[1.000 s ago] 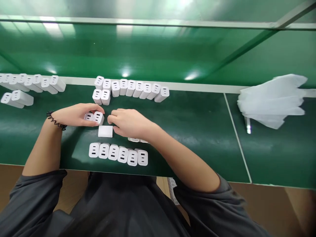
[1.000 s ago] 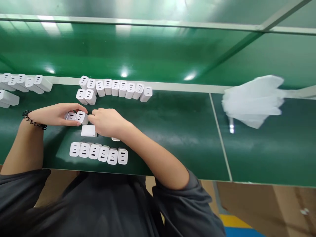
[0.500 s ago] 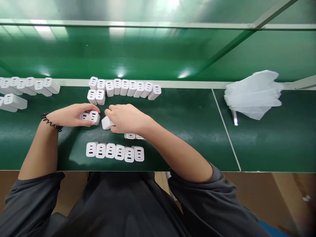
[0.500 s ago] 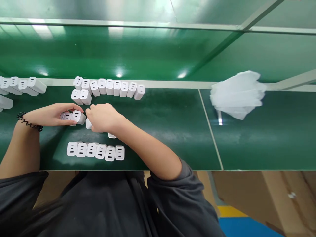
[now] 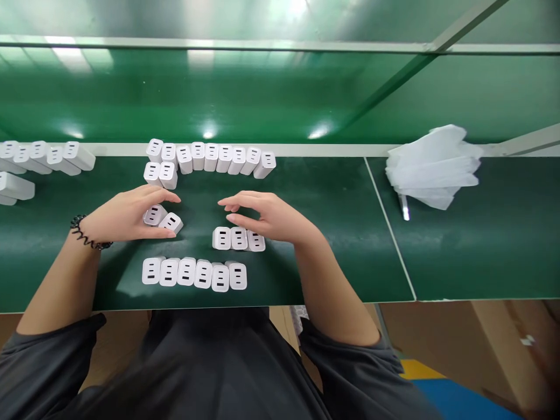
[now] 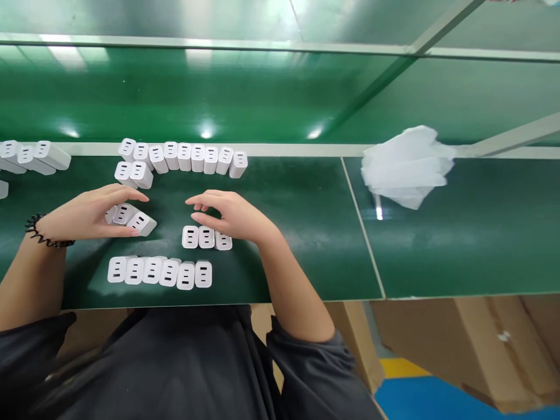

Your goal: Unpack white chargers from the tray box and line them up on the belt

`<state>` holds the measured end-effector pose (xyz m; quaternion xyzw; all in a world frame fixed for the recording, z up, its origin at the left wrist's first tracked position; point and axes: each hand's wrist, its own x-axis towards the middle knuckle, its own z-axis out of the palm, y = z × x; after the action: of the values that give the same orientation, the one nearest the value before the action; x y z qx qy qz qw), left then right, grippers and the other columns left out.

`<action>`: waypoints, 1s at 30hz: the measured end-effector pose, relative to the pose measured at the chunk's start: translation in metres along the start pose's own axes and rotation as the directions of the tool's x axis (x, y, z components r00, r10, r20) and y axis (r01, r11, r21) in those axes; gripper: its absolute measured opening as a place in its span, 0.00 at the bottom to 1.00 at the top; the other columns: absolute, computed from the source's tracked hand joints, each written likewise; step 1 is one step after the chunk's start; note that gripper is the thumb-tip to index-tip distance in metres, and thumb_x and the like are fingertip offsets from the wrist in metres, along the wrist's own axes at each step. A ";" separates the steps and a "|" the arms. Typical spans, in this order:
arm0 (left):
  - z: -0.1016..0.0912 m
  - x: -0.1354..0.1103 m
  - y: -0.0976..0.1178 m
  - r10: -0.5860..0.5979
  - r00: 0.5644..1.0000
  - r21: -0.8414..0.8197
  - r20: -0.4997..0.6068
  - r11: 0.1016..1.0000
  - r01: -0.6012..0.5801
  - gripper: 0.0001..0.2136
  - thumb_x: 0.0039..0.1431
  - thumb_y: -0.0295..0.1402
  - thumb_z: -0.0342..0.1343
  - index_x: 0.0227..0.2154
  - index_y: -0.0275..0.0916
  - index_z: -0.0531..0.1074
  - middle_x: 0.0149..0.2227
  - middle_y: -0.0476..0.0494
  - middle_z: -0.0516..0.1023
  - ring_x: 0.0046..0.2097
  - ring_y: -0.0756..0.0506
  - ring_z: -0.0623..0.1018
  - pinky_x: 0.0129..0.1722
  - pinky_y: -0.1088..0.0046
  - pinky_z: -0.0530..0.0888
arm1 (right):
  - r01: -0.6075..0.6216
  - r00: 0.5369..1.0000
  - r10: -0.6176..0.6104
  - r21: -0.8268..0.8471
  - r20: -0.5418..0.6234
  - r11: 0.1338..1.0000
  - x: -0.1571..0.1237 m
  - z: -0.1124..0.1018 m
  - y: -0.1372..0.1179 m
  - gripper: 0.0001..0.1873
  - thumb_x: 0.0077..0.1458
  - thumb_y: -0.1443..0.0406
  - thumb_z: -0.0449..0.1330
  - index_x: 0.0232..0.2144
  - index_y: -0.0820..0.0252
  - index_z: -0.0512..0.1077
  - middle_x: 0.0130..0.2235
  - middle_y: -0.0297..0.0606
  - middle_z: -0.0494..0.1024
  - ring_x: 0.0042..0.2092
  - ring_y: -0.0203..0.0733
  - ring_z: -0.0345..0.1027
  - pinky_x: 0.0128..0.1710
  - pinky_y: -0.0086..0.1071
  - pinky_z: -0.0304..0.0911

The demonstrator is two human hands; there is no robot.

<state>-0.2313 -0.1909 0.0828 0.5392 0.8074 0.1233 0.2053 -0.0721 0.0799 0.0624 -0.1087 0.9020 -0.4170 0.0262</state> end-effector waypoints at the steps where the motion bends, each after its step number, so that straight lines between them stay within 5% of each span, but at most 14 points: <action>1: 0.003 0.002 0.004 0.049 0.998 0.016 -0.035 0.999 -0.048 0.31 0.55 0.59 0.54 0.54 0.42 0.68 0.54 0.39 0.73 0.54 0.37 0.73 0.52 0.60 0.71 | -0.003 1.000 0.004 0.036 -0.028 0.999 -0.006 -0.001 0.004 0.16 0.64 0.60 0.54 0.51 0.59 0.72 0.43 0.41 0.77 0.45 0.43 0.72 0.43 0.36 0.68; 9: 0.019 0.009 0.035 0.313 0.929 0.145 -0.199 0.947 -0.288 0.23 0.60 0.49 0.58 0.53 0.41 0.70 0.51 0.39 0.76 0.54 0.38 0.73 0.54 0.59 0.71 | -0.022 0.997 0.026 0.064 -0.067 0.998 -0.025 -0.008 0.012 0.14 0.64 0.60 0.53 0.47 0.59 0.73 0.44 0.41 0.78 0.46 0.43 0.72 0.46 0.37 0.68; 17: 0.025 0.022 0.058 0.335 0.940 0.169 -0.069 0.932 -0.320 0.25 0.62 0.49 0.55 0.54 0.38 0.67 0.54 0.36 0.74 0.54 0.38 0.74 0.51 0.59 0.72 | -0.056 0.992 0.042 0.120 0.120 0.991 -0.039 -0.025 0.025 0.19 0.62 0.54 0.56 0.48 0.58 0.73 0.47 0.40 0.78 0.45 0.44 0.71 0.44 0.37 0.68; 30: 0.033 0.040 0.078 0.274 0.957 0.112 0.099 0.952 -0.284 0.29 0.60 0.47 0.58 0.60 0.39 0.60 0.56 0.37 0.73 0.54 0.40 0.74 0.50 0.64 0.69 | -0.188 0.920 0.153 0.063 0.360 0.980 -0.044 -0.024 0.030 0.35 0.50 0.46 0.64 0.57 0.51 0.68 0.53 0.39 0.74 0.54 0.51 0.68 0.52 0.43 0.65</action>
<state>-0.1655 -0.1248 0.0782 0.6642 0.7202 0.0782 0.1845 -0.0373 0.1262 0.0530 -0.1014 0.8674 -0.4299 0.2291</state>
